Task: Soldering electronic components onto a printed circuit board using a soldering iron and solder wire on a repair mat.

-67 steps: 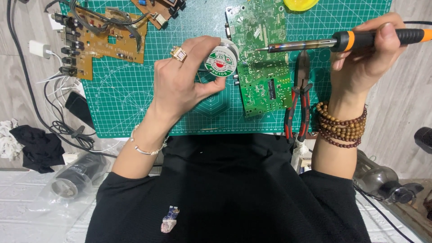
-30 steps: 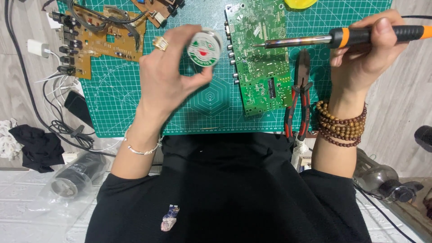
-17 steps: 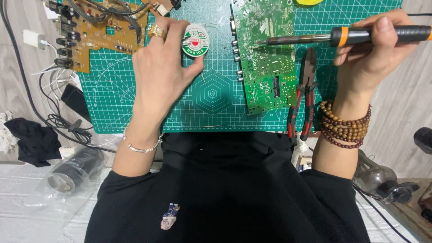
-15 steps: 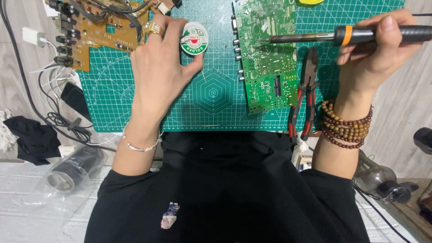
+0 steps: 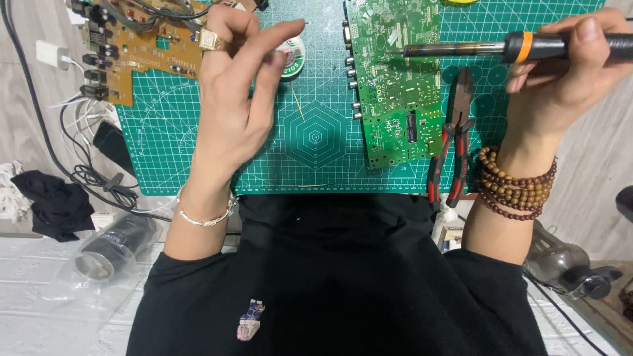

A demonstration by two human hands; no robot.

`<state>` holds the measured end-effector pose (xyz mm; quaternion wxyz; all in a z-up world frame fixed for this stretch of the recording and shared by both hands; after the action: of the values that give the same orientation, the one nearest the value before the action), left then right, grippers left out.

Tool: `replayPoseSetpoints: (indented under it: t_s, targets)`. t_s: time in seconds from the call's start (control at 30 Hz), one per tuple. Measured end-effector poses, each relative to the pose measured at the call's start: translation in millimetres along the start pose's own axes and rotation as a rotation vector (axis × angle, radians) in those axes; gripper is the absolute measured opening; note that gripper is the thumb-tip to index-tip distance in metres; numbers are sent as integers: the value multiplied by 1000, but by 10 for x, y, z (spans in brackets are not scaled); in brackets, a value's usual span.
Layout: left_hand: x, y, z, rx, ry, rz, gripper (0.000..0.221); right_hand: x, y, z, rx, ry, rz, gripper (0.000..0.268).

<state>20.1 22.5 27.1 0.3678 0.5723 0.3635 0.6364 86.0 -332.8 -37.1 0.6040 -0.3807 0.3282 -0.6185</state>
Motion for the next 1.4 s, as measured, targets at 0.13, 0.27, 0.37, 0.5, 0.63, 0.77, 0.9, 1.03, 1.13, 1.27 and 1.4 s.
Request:
replayPoseSetpoints:
  t_s: [0.13,0.27,0.37,0.5,0.63,0.77,0.9,1.03,1.13,1.27,1.4]
  targets:
    - [-17,-16,4,-3,-41,7,29,25,-11,-40,-49,36,-23,36]
    - [-27,10,79,-43,-119,-5,24,61,4,-88,-121,57,-32,42]
    - [-66,-34,118,-32,-161,-85,24,126,63,-147,-182,68,-8,41]
    - [-143,-27,181,-55,-179,-100,20,149,84,-165,-208,29,8,44]
    - [-146,-50,172,-42,-124,-87,15,195,114,-208,-317,117,32,39]
    - [-177,-167,141,-98,-30,60,6,218,179,-222,-270,46,45,42]
    - [-171,-166,114,-127,53,305,18,226,161,-203,-236,14,34,39]
    - [-176,-188,93,-101,113,461,19,145,65,-122,-183,69,-16,38]
    - [-196,-226,91,-65,109,518,24,111,17,-66,-145,112,-34,38]
    - [-201,-314,64,66,52,660,63,63,-26,-47,-153,110,-48,38]
    - [-158,-396,57,75,70,720,60,99,31,-58,-101,45,-44,38]
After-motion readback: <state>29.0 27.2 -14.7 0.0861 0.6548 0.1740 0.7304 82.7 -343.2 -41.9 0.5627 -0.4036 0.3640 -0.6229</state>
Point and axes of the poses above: each hand's wrist, its own z-axis towards the middle knuckle, its own x-axis out of the back of the hand, y = z × x, the point moved 2 cm from there along z, towards the middle knuckle, and after that the axes turned 15 degrees about x, right-handed, at the moved point
